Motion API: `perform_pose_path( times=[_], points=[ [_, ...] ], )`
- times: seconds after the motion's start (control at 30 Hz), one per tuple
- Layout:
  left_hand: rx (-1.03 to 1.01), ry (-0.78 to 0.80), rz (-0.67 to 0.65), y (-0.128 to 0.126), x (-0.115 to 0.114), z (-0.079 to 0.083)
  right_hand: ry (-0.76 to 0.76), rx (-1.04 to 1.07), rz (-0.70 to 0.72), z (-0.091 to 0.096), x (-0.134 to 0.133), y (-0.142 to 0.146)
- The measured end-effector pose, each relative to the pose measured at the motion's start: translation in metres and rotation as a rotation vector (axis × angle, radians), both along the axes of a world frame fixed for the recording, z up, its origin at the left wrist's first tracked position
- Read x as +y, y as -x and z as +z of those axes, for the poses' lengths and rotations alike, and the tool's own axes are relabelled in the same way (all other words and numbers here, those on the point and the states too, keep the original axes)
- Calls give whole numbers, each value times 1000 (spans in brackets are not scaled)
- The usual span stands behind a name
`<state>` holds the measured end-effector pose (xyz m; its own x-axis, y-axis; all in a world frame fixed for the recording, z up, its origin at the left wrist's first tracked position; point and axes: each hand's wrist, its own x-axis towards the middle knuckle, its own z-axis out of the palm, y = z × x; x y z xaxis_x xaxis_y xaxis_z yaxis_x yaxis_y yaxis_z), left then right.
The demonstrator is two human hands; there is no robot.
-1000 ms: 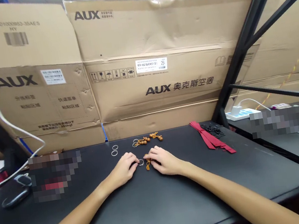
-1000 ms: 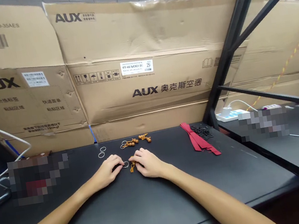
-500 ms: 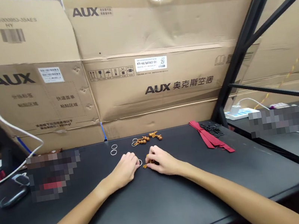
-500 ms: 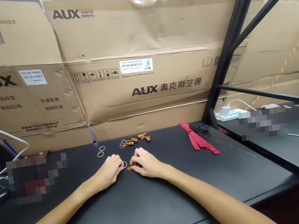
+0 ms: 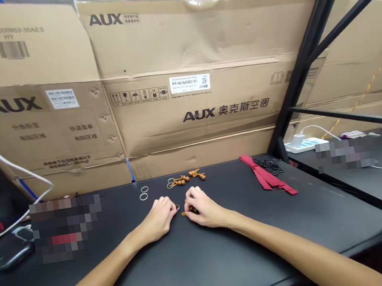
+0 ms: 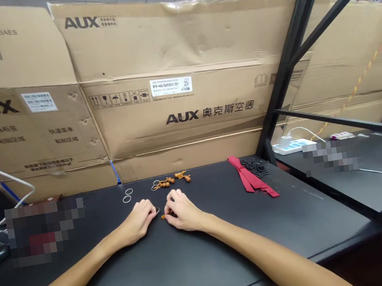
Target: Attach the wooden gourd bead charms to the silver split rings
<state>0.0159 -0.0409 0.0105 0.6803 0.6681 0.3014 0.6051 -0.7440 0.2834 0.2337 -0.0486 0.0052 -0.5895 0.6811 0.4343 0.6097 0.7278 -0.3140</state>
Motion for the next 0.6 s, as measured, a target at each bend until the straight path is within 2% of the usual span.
perform_pose_path(
  times=[0.37, 0.6],
  points=[
    [-50, 32, 14, -1, -1, -4, 45, 41, 3, -1, -1, 2],
    [-80, 68, 48, -9, -5, -6, 50, 193, -4, -1, 2, 1]
  ],
)
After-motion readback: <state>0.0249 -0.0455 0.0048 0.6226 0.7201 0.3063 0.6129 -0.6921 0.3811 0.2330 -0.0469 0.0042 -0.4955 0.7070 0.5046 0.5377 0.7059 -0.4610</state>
